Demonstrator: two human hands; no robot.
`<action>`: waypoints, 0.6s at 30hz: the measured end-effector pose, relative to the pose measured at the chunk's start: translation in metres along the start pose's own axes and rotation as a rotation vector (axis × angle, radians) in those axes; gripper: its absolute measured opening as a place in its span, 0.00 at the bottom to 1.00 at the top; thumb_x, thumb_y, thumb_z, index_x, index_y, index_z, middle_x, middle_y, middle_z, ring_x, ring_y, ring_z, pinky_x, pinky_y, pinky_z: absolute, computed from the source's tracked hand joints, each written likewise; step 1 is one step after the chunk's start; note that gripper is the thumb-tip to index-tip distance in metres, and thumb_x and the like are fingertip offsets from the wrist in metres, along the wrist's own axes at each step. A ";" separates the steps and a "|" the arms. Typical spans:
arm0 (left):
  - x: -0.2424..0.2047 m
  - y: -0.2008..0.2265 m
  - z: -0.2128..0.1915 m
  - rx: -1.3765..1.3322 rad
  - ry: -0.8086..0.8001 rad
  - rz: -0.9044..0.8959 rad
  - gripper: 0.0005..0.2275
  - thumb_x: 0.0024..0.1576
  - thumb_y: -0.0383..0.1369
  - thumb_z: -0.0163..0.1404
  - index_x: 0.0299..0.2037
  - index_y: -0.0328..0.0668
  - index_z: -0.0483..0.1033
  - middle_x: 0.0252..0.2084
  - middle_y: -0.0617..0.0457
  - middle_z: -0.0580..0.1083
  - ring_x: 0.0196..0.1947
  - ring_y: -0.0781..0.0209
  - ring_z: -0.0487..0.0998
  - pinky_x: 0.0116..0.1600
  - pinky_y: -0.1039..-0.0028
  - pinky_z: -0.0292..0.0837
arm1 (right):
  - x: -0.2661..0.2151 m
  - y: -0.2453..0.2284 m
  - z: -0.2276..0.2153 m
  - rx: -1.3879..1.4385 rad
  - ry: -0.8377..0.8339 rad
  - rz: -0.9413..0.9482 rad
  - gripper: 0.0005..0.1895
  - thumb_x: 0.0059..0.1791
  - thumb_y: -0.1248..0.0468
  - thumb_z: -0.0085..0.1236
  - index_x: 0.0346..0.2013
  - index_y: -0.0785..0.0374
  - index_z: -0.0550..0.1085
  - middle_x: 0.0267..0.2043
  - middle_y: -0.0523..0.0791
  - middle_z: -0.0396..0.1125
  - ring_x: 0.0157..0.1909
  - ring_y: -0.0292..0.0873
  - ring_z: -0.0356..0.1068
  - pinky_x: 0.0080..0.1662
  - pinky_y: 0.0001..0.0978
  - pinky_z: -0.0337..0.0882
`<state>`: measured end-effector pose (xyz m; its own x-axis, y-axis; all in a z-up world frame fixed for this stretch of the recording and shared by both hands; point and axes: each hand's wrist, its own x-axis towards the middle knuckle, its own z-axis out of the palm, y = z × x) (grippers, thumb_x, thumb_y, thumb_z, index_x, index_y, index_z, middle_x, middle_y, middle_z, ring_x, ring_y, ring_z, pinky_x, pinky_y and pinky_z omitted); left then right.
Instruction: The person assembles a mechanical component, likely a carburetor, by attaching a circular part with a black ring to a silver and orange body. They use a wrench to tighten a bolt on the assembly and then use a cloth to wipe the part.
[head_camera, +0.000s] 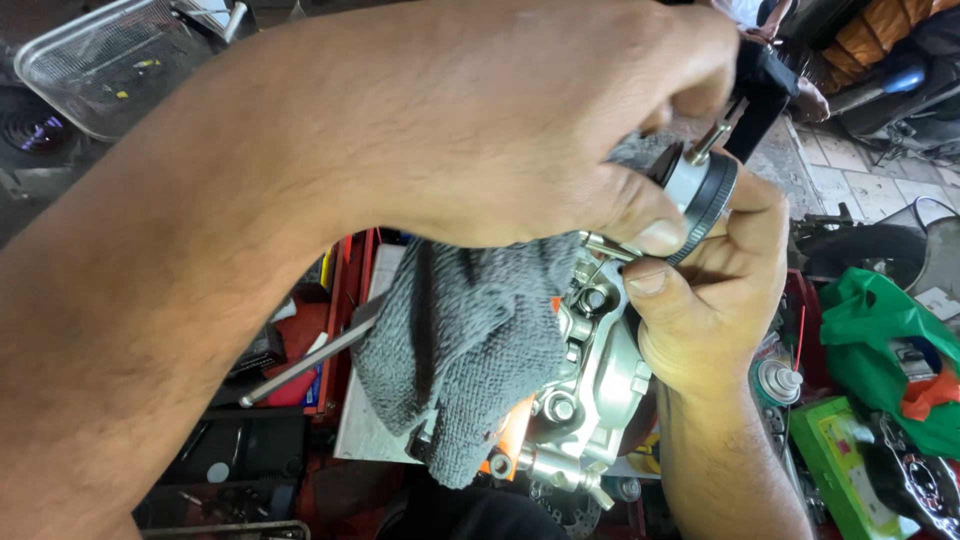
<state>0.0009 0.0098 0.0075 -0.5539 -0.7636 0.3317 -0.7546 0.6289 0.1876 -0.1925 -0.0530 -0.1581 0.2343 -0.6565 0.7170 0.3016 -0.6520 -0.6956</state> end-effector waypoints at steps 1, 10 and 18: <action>-0.003 0.008 -0.008 0.037 -0.098 -0.154 0.16 0.58 0.49 0.61 0.46 0.52 0.74 0.37 0.59 0.76 0.31 0.61 0.75 0.32 0.64 0.66 | 0.000 0.001 0.000 -0.012 0.007 -0.002 0.37 0.45 0.49 0.69 0.58 0.64 0.62 0.49 0.44 0.70 0.46 0.34 0.73 0.50 0.23 0.76; -0.037 0.030 -0.028 0.391 -0.540 -0.642 0.19 0.62 0.57 0.50 0.23 0.61 0.73 0.17 0.60 0.67 0.20 0.64 0.67 0.28 0.68 0.65 | -0.001 0.005 -0.001 0.008 0.049 0.005 0.38 0.42 0.49 0.72 0.57 0.63 0.63 0.45 0.42 0.71 0.41 0.32 0.73 0.46 0.21 0.75; -0.057 -0.001 0.006 0.603 -0.193 -0.251 0.16 0.59 0.17 0.53 0.35 0.60 0.74 0.18 0.63 0.71 0.25 0.57 0.72 0.24 0.58 0.74 | -0.001 0.008 -0.001 0.040 0.069 -0.003 0.37 0.42 0.48 0.73 0.56 0.61 0.64 0.46 0.41 0.70 0.44 0.33 0.71 0.50 0.24 0.74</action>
<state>0.0314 0.0515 -0.0167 -0.3469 -0.9234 0.1644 -0.9017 0.2801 -0.3295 -0.1915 -0.0581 -0.1647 0.1693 -0.6803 0.7131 0.3392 -0.6392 -0.6903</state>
